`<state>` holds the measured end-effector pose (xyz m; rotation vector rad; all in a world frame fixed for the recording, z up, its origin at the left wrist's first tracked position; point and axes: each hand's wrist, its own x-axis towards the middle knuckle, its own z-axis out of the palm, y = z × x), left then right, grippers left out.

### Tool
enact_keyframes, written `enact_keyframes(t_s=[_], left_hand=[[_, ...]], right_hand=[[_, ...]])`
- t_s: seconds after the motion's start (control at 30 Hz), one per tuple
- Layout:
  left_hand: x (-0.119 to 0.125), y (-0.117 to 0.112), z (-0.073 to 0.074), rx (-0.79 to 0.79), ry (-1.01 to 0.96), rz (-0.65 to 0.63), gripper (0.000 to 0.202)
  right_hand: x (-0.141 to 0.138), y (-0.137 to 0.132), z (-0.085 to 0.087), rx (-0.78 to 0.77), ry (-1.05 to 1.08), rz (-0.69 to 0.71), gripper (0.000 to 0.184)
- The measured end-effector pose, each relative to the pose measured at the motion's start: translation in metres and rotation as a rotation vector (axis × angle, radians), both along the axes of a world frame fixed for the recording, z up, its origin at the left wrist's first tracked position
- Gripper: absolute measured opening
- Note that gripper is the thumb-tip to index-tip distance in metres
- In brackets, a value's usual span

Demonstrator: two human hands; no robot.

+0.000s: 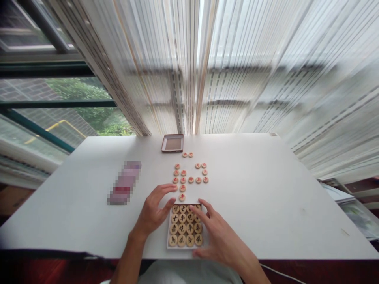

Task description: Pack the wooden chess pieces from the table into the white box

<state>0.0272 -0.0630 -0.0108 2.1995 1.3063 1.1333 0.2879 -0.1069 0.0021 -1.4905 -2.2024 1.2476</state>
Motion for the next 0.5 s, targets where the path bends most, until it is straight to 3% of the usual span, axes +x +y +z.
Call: enact_keyframes(t_s=[0.23, 0.4, 0.5], left_hand=[[-0.030, -0.004, -0.019, -0.026, 0.050, 0.105, 0.016], [-0.030, -0.014, -0.026, -0.081, 0.074, 0.079, 0.020], [-0.025, -0.022, -0.030, -0.078, 0.128, 0.037, 0.023]], right_hand=[[0.003, 0.003, 0.001, -0.013, 0.044, 0.012, 0.107], [0.006, 0.005, 0.001, 0.016, 0.056, 0.032, 0.108], [0.012, 0.014, -0.004, 0.092, 0.084, 0.003, 0.086]])
